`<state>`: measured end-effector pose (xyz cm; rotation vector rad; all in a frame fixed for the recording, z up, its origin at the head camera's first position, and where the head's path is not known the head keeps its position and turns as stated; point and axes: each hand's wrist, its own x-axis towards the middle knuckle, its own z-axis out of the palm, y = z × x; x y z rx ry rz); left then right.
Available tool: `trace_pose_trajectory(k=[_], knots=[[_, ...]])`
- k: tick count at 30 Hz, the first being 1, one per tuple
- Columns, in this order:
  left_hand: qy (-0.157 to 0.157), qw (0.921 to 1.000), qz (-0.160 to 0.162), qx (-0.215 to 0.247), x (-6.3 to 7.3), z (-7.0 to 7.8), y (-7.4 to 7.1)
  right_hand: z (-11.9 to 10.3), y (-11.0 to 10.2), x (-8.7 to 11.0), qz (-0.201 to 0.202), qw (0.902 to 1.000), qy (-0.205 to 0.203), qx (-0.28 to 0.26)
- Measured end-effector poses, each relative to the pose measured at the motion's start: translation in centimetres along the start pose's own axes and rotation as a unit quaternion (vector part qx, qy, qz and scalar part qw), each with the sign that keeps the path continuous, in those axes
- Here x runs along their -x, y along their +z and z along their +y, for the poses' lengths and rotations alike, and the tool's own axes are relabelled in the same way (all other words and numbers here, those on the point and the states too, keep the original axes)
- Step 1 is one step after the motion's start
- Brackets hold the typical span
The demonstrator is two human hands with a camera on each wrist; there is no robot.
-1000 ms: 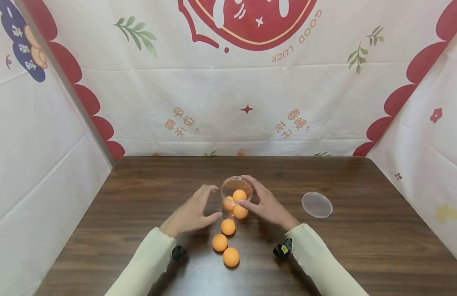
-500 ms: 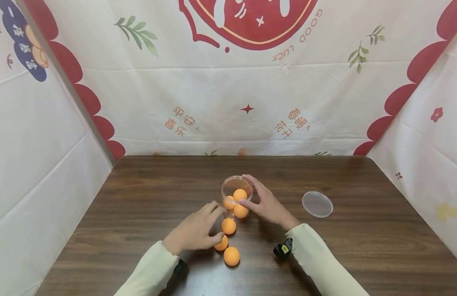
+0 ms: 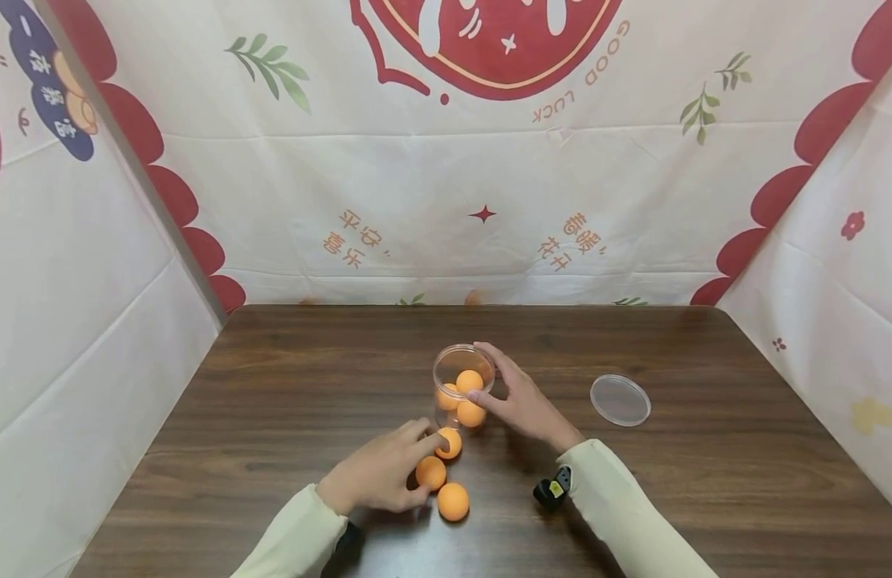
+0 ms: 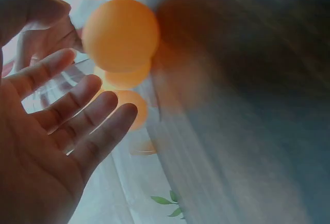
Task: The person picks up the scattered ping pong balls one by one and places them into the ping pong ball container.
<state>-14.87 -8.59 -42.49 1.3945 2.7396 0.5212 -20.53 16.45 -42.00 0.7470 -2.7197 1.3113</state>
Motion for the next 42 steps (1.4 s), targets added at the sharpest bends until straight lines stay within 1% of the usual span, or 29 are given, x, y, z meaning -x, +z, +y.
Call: trace_pose_trajectory(k=[6, 15, 19, 25, 30, 35, 42], knots=[[0.008, 0.9999, 0.007, -0.012, 0.1, 0.0, 0.6, 0.1, 0.0, 0.0, 0.002, 1.0000, 0.006, -0.001], [0.021, 0.9997, 0.003, -0.011, -0.1, 0.2, 1.0, -0.1, 0.0, 0.1, 0.004, 1.0000, 0.005, 0.005], [0.018, 0.9996, 0.002, -0.021, 0.0, 0.2, 1.2, -0.2, 0.0, 0.1, 0.002, 1.0000, 0.003, 0.003], [0.011, 0.9997, 0.000, -0.022, 0.1, 0.1, 1.3, -0.1, 0.1, 0.2, 0.006, 1.0000, 0.002, -0.002], [0.010, 0.9999, -0.004, -0.013, 0.0, 0.1, 1.0, -0.2, 0.1, 0.1, 0.004, 1.0000, -0.001, -0.008], [0.002, 0.9999, -0.010, -0.012, -0.1, 0.0, 0.5, -0.1, 0.1, 0.2, 0.004, 0.9999, 0.001, -0.010], [0.001, 0.9999, -0.002, -0.015, -0.2, -0.2, -0.7, -0.1, 0.1, 0.2, 0.003, 1.0000, 0.000, -0.005]])
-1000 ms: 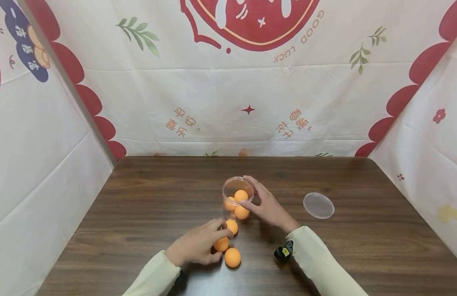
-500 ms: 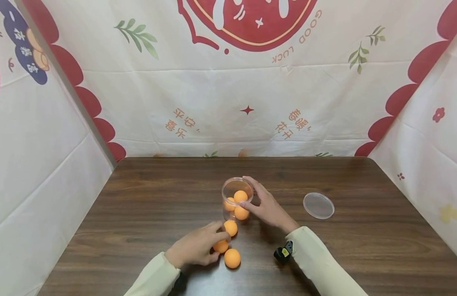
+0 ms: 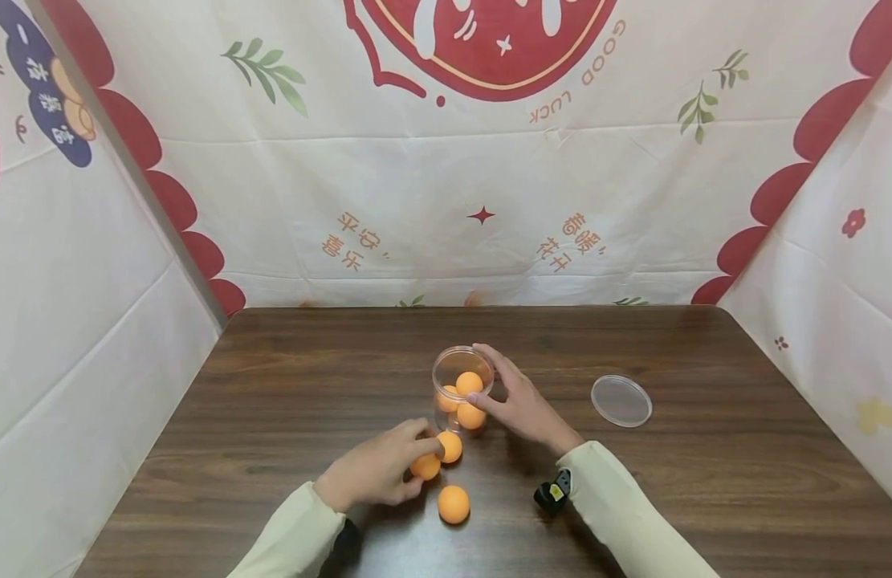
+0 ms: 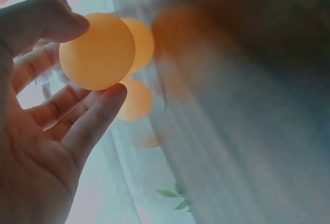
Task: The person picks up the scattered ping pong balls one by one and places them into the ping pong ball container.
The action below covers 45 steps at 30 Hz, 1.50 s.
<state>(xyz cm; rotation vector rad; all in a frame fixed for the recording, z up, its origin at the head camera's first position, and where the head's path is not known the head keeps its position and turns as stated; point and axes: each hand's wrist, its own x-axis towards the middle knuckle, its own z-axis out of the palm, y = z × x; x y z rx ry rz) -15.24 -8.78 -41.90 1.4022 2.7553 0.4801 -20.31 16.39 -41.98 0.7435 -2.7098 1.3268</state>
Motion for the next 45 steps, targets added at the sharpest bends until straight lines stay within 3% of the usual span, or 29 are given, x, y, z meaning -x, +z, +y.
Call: trace_pose_trajectory(k=[11, 18, 28, 36, 45], knots=[[0.020, 0.9982, 0.056, 0.001, -0.6, -0.7, -2.8, 0.0, 0.0, 0.1, 0.003, 0.9999, 0.006, -0.007], [0.013, 0.9963, 0.085, 0.013, -1.2, -1.0, -5.1, -0.2, 0.1, 0.1, 0.004, 0.9999, 0.013, 0.000], [0.026, 0.9863, 0.163, -0.002, -3.0, -1.5, -7.6, 0.2, 0.3, 0.3, 0.007, 0.9999, 0.015, 0.000], [0.041, 0.9862, 0.160, 0.008, -6.1, -1.3, -8.7, 0.0, 0.4, 0.3, 0.009, 0.9998, 0.015, -0.009], [0.043, 0.9905, 0.129, 0.021, -8.7, -1.0, -8.8, 0.1, 0.5, 0.2, 0.014, 0.9999, 0.009, -0.004]])
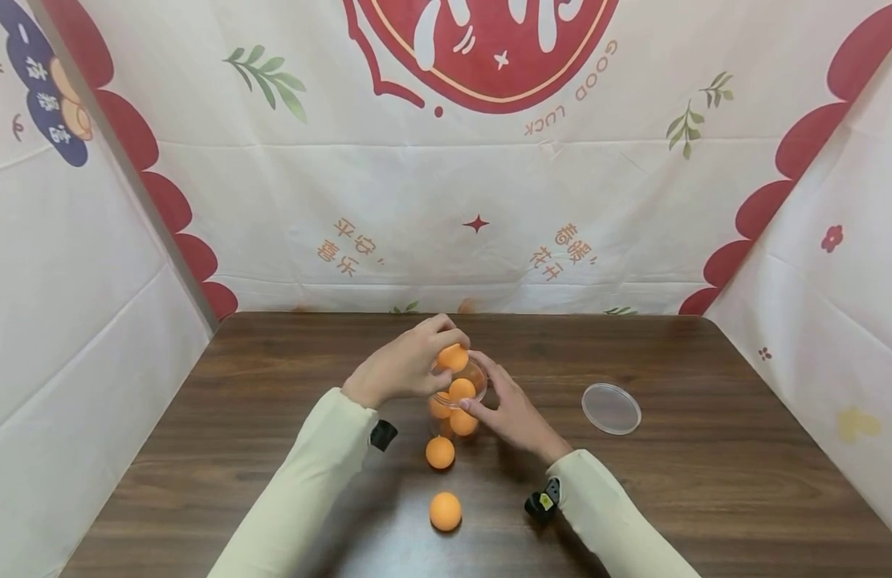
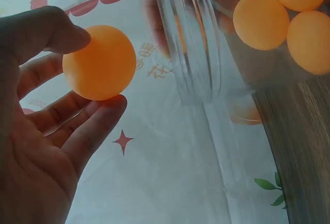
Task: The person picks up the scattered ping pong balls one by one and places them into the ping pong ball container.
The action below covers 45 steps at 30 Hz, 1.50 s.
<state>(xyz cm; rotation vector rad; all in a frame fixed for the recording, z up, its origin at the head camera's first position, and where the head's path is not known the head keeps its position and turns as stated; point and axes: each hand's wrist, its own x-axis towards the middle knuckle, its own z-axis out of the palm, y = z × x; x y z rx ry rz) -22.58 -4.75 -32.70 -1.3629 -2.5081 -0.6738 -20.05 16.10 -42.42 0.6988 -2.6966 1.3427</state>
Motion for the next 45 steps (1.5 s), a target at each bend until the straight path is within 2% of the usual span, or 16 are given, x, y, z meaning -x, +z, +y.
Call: trace_pose_trajectory(k=[8, 14, 19, 25, 38, 45], knots=[[-0.033, 0.9977, -0.059, 0.012, -0.7, -0.1, 0.7, -0.1, 0.0, 0.2, -0.003, 0.9999, 0.010, 0.001], [-0.050, 0.9953, -0.082, 0.012, -0.6, -0.1, 1.4, 0.1, 0.0, 0.0, -0.003, 1.0000, -0.006, -0.006], [-0.052, 0.9946, -0.089, 0.006, -0.5, -0.2, 1.9, 0.3, 0.1, 0.0, -0.001, 0.9998, -0.017, -0.010], [-0.071, 0.9924, -0.100, 0.011, -0.2, -0.3, 2.3, 0.3, 0.2, 0.1, -0.001, 0.9998, -0.015, -0.012], [-0.051, 0.9946, -0.090, 0.007, -0.3, -0.5, 2.5, 0.1, 0.1, 0.1, 0.001, 0.9998, -0.016, -0.010], [-0.065, 0.9933, -0.093, 0.023, -0.3, -0.5, 2.5, 0.2, 0.1, -0.1, 0.003, 0.9996, -0.026, -0.010]])
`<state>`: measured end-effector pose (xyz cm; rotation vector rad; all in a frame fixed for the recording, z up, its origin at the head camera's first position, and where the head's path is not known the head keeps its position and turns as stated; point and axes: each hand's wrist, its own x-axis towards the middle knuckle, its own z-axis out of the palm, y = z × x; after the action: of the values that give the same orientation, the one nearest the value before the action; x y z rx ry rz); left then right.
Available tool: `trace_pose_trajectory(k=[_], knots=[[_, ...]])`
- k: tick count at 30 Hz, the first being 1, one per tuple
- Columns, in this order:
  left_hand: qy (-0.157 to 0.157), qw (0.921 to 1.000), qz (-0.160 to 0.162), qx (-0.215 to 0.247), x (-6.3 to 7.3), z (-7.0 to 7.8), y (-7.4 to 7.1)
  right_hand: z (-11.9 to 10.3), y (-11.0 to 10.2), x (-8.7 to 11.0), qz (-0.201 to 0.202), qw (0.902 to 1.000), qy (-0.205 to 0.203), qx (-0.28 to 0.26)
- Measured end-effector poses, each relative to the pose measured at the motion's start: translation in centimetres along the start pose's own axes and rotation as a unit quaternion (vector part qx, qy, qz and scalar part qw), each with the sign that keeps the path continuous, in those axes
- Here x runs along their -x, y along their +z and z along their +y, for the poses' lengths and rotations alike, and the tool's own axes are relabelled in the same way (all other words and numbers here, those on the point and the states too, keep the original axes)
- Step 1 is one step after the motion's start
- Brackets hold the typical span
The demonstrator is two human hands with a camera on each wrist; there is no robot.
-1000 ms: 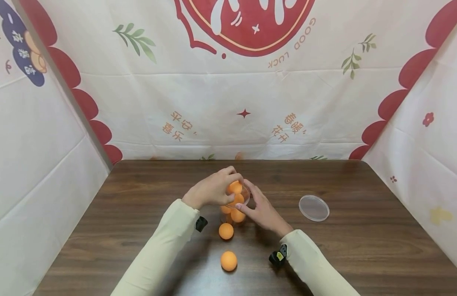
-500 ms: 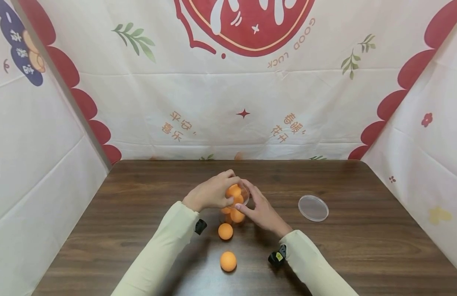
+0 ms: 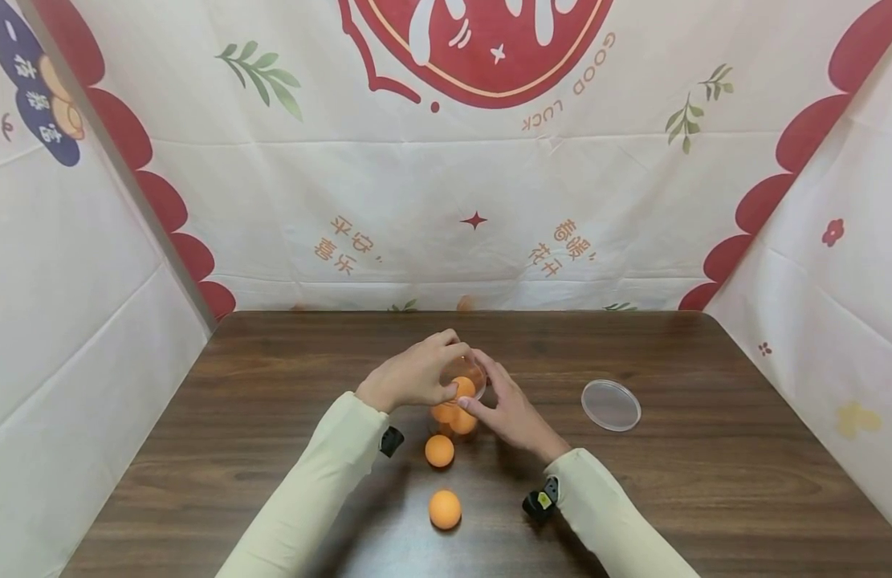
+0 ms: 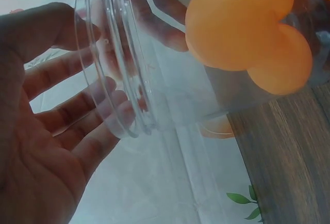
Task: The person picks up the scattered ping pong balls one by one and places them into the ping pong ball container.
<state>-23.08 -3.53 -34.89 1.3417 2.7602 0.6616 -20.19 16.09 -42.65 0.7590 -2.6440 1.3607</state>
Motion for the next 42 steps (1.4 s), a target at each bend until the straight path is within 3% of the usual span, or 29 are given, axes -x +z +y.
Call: trace_pose_trajectory(k=[25, 29, 42], knots=[[0.016, 0.9997, 0.000, 0.017, 0.6, 0.6, -1.1, 0.0, 0.0, -0.1, 0.002, 1.0000, 0.006, 0.007], [0.019, 0.9998, 0.007, -0.001, 0.9, 0.7, -1.5, -0.1, -0.1, -0.1, 0.001, 1.0000, 0.008, 0.005], [0.073, 0.9954, 0.049, -0.039, 2.9, 1.8, -1.5, 0.0, 0.0, 0.0, -0.001, 1.0000, 0.006, 0.006]])
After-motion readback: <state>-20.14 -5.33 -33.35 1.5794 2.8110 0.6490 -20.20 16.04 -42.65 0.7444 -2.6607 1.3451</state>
